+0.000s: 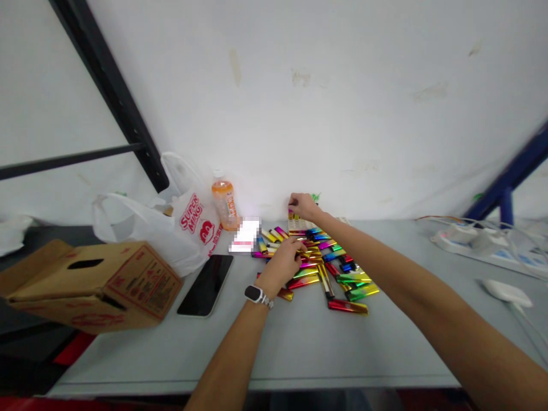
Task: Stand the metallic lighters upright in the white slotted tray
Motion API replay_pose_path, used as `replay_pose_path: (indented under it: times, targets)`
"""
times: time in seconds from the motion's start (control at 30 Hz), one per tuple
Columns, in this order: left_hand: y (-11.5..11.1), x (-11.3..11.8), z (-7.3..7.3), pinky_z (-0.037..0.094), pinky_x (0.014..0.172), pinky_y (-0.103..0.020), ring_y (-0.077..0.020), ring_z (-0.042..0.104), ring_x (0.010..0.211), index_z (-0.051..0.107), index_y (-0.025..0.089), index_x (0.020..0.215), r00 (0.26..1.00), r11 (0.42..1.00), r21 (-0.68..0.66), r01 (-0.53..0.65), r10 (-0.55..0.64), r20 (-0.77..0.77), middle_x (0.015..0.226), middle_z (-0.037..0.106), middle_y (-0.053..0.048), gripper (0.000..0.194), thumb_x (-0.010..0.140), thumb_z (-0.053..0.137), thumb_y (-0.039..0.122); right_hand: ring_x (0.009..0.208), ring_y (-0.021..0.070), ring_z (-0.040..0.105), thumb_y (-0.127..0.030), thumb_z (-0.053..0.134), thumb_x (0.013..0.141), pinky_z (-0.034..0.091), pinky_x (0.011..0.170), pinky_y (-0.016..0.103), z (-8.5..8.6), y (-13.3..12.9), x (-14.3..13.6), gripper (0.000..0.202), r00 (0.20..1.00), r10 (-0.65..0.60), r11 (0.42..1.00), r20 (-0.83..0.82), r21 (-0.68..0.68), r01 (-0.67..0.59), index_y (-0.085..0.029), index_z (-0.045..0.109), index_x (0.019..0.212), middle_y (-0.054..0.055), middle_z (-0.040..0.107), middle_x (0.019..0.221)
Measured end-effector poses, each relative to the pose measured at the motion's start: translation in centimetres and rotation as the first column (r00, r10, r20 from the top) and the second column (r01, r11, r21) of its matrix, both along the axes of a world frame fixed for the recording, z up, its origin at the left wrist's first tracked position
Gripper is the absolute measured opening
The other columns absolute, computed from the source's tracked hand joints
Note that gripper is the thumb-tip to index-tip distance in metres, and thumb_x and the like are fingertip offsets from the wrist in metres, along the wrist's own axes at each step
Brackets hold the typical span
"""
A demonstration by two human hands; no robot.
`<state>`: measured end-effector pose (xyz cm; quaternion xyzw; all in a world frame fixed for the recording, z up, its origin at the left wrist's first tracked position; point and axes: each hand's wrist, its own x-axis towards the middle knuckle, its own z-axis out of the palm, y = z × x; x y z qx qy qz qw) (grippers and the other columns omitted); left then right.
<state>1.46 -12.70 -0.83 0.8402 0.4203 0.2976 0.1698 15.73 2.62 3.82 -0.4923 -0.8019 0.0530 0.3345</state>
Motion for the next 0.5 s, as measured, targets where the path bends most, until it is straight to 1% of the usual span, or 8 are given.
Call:
replay_pose_path:
  times: [0.1,0.2,0.23,0.3,0.4,0.5]
  targets:
    - [0.0,0.0,0.1,0.047,0.102,-0.039,-0.0232,0.059,0.106,0.067,0.018,0.092,1.0,1.0,0.014,0.0,0.0,0.001,0.102,0.062,-0.008,0.03,0.076,0.052,-0.003,0.074,0.0162,0.062,-0.011,0.066,0.078,0.043,0.069,0.025,0.3,0.1,0.0,0.006,0.999,-0.025,0.999,0.033,-0.022,0.026,-0.014,0.07,0.08,0.005,0.073,0.08]
    - [0.1,0.1,0.1,0.048,0.099,-0.038,-0.0228,0.06,0.104,0.067,0.019,0.089,1.0,1.0,0.022,0.004,-0.004,0.005,0.101,0.063,-0.007,0.03,0.076,0.053,-0.004,0.077,0.0169,0.063,-0.012,0.063,0.082,0.044,0.072,0.025,0.4,-0.2,0.1,0.01,0.996,-0.019,0.999,0.083,-0.045,0.022,-0.013,0.072,0.086,0.006,0.072,0.083]
    - [0.1,0.2,0.1,0.048,0.099,-0.038,-0.0229,0.06,0.104,0.067,0.019,0.089,1.0,1.0,0.03,0.005,-0.006,0.008,0.1,0.063,-0.007,0.029,0.076,0.053,-0.004,0.079,0.0176,0.063,-0.013,0.062,0.084,0.044,0.074,0.026,0.4,-0.4,0.2,0.011,0.994,-0.016,0.999,0.112,-0.036,0.02,-0.013,0.072,0.088,0.007,0.071,0.085]
    - [0.0,0.3,0.1,0.048,0.099,-0.039,-0.023,0.061,0.104,0.067,0.019,0.089,0.999,0.999,0.051,0.008,-0.009,0.031,0.101,0.064,-0.007,0.027,0.078,0.054,-0.002,0.087,0.02,0.062,-0.019,0.06,0.088,0.044,0.08,0.029,0.4,-1.0,0.3,0.015,0.983,-0.029,0.999,0.182,0.029,0.024,-0.014,0.074,0.091,0.009,0.069,0.093]
    - [-0.1,0.5,0.4,0.049,0.098,-0.039,-0.0225,0.061,0.103,0.067,0.019,0.092,0.994,0.997,0.081,0.012,-0.02,0.108,0.103,0.065,-0.006,0.022,0.082,0.057,0.003,0.102,0.0254,0.057,-0.029,0.055,0.093,0.042,0.09,0.036,0.5,-2.1,0.4,0.025,0.956,-0.096,0.99,0.278,0.13,0.062,-0.015,0.076,0.098,0.015,0.059,0.109]
    - [-0.1,0.6,0.6,0.053,0.088,-0.035,-0.0199,0.064,0.095,0.066,0.02,0.095,0.976,0.996,0.088,0.009,-0.028,0.215,0.103,0.066,-0.006,0.018,0.084,0.059,0.008,0.107,0.0284,0.053,-0.033,0.051,0.095,0.04,0.095,0.041,0.5,-3.0,0.6,0.032,0.939,-0.124,0.989,0.321,0.114,0.091,-0.017,0.075,0.109,0.016,0.053,0.112]
